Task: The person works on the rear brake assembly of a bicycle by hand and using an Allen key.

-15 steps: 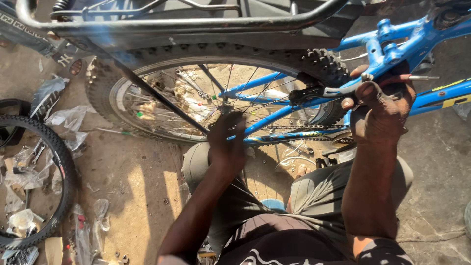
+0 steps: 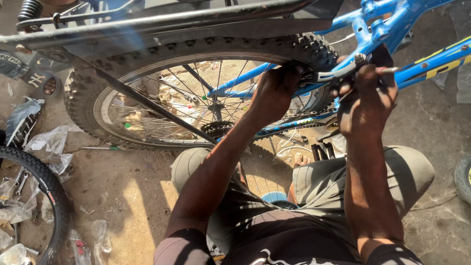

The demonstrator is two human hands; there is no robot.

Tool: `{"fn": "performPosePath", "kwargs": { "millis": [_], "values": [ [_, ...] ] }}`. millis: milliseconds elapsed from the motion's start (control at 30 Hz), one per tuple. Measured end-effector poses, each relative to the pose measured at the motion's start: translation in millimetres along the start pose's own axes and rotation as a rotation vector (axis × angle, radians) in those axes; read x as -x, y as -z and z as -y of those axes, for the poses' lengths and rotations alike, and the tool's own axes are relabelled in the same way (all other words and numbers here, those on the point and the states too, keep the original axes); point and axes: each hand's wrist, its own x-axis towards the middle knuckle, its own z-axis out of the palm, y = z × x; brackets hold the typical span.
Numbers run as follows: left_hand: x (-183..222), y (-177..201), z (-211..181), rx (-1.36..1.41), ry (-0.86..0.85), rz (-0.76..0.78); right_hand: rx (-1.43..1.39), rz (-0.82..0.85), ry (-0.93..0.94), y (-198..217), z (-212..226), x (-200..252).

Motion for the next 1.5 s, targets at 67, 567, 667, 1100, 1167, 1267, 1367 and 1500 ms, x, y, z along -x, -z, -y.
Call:
{"fn": "performPosePath", "kwargs": {
  "millis": [67,567,667,1100,1167,1267,1367,1500],
  "values": [
    [-2,4,-6,0.201,0.247,0.083,-0.007,-0.132,-0.043,7,-3,20],
    [-16,21,-24,0.312,0.171,0.094,0.083,-0.035,-0.194,-38,-22,96],
    [-15,21,-24,0.306,0.147,0.106,0.064,-0.008,-0.199,-39,-27,95],
    [-15,22,-25,0.279,0.161,0.114,0.290,-0.021,-0.048,-50,-44,100],
    [-15,23,-27,0.281,0.169,0.123,-0.024,-0.015,-0.093,-53,-45,95],
    [-16,23,-29,0.275,0.172,0.118,-0.151,-0.033,-0.111,-63,-41,93],
    [-17,22,-30,0.254,0.222,0.124,-0.186,-0.069,-0.183,-69,-36,96],
    [-18,25,-35,0.226,0.253,0.157,-0.321,-0.116,-0.381,-61,-33,98]
  ]
}}
